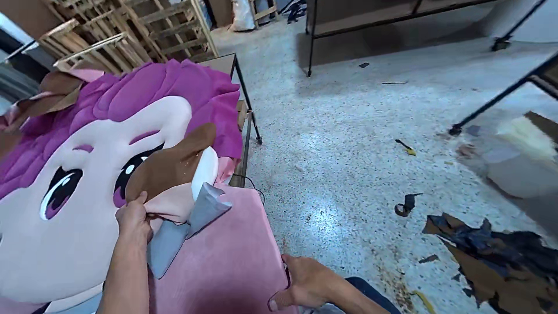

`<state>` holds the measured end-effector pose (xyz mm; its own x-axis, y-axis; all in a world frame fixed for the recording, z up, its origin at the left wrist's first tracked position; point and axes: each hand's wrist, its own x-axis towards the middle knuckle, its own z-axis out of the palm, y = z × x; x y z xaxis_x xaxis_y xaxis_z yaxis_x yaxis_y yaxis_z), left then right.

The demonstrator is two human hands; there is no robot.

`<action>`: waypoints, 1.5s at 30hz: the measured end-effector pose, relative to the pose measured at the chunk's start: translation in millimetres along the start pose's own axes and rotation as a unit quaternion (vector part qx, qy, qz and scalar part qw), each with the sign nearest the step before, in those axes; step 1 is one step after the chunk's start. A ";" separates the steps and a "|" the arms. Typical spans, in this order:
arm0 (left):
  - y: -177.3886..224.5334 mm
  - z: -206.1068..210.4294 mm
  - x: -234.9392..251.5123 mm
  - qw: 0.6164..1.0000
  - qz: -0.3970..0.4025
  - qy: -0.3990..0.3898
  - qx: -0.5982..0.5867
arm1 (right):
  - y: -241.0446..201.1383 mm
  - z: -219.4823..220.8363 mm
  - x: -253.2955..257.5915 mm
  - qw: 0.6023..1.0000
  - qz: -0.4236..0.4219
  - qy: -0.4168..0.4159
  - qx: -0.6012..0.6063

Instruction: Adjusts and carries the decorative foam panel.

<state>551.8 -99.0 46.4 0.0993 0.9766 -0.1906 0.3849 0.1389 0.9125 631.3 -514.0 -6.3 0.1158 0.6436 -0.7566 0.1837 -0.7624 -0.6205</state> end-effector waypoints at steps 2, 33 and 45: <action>-1.6 1.5 0.5 1.000 -0.007 0.012 0.009 | 1.1 -18.0 19.1 0.999 -0.030 -0.037 0.020; -84.5 43.9 -232.5 0.885 0.349 0.026 0.305 | -39.3 -128.3 98.1 0.963 -0.074 -0.099 0.239; -45.7 130.2 -248.4 0.975 0.195 0.078 0.076 | -39.6 -128.9 96.5 0.966 -0.075 -0.094 0.231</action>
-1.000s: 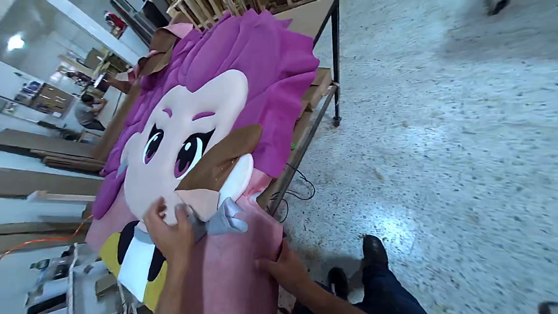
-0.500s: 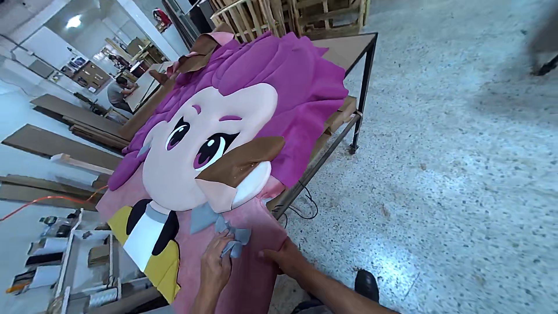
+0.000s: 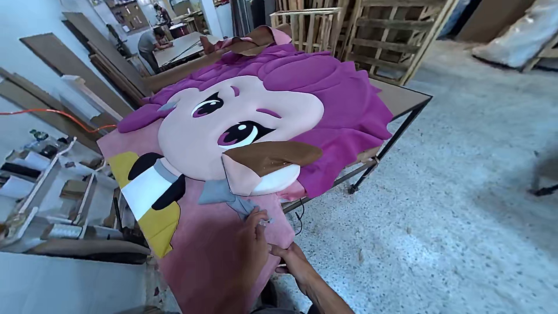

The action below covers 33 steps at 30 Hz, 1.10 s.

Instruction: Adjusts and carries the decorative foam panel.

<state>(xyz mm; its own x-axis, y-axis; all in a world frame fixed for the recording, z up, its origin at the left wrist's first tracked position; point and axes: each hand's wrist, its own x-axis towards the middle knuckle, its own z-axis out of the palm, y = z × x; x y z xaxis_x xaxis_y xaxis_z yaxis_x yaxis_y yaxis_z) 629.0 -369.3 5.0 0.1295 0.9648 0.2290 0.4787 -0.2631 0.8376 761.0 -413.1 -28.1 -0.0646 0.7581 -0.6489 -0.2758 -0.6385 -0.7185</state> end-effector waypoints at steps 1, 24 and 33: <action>9.0 -1.1 -3.1 0.998 -0.004 -0.070 0.004 | 0.7 -0.3 -2.6 1.000 -0.022 -0.001 0.006; -38.3 -42.5 51.7 0.965 0.141 -0.074 0.208 | -6.8 -8.0 -13.0 0.999 -0.021 0.018 -0.046; -13.3 -19.3 78.5 0.995 -0.042 -0.050 0.069 | -14.2 -0.6 -9.9 0.999 -0.007 0.023 -0.025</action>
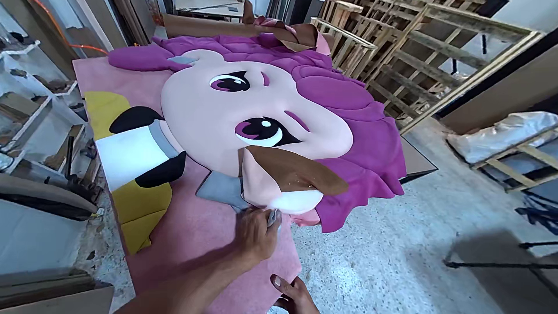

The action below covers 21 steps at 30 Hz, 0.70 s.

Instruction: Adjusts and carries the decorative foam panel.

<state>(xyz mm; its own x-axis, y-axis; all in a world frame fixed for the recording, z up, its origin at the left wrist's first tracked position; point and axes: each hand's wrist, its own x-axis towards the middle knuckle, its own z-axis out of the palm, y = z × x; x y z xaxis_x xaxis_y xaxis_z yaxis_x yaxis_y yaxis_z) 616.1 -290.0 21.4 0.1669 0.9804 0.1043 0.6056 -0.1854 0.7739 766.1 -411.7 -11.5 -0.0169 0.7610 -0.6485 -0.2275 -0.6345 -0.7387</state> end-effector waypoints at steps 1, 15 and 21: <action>8.5 9.1 4.0 0.998 -0.041 0.027 -0.028 | -0.1 -0.5 0.9 1.000 0.004 -0.003 0.003; 39.0 33.5 4.7 0.907 0.207 -0.340 0.141 | 0.8 -3.0 0.8 1.000 0.002 0.013 0.000; 38.8 44.6 4.0 0.897 0.245 -0.337 0.152 | 0.2 -6.4 1.4 1.000 0.001 0.010 -0.005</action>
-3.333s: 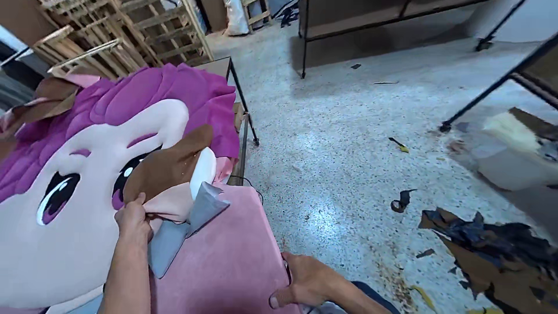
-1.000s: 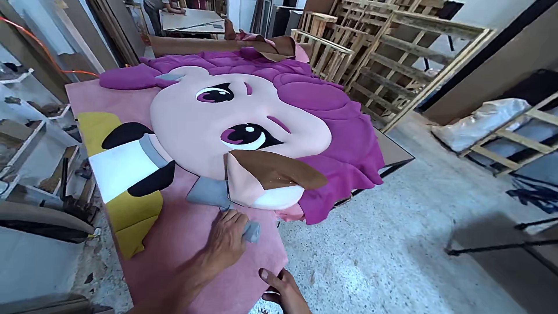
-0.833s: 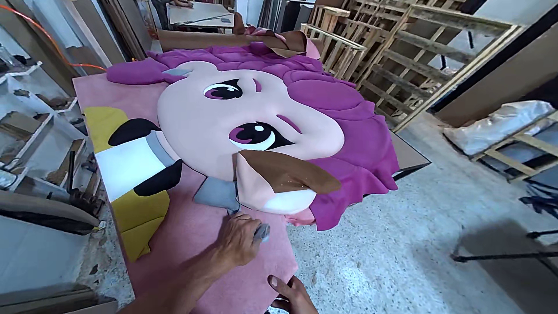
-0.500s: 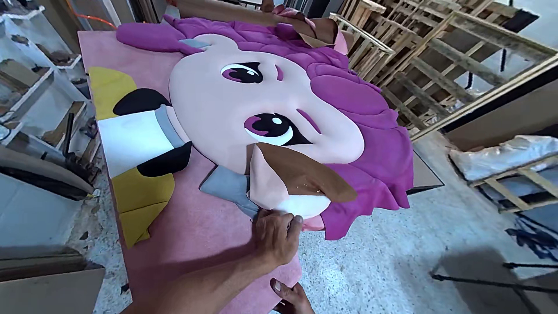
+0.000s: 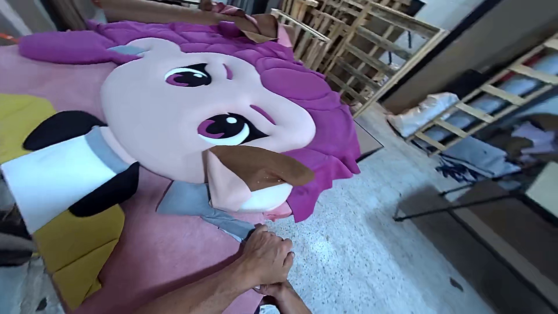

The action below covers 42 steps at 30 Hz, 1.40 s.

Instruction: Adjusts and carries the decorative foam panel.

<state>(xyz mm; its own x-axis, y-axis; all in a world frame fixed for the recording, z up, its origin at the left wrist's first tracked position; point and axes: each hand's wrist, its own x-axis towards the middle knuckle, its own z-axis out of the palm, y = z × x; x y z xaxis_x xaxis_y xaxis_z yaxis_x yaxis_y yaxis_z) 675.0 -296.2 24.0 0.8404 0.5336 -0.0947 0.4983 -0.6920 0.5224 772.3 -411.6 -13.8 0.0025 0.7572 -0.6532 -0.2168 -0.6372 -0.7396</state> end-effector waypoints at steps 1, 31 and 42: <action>0.8 -0.3 -0.1 1.000 -0.005 -0.002 0.008 | -0.6 -0.2 0.1 1.000 0.001 -0.004 -0.004; 23.8 31.3 6.0 0.997 0.060 -0.012 0.042 | 239.1 -180.4 44.2 0.941 0.240 0.235 -0.031; 33.5 48.9 -66.5 0.946 0.081 0.301 0.095 | 235.2 -157.0 88.8 0.971 0.175 0.108 -0.120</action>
<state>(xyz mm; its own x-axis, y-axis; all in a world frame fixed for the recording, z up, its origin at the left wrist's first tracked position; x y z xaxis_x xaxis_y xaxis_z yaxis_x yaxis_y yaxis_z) 646.2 -378.6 6.4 0.6637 0.5546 0.5019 0.4511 -0.8320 0.3228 874.7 -516.8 -271.2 0.1791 0.4579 -0.8708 -0.0076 -0.8844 -0.4667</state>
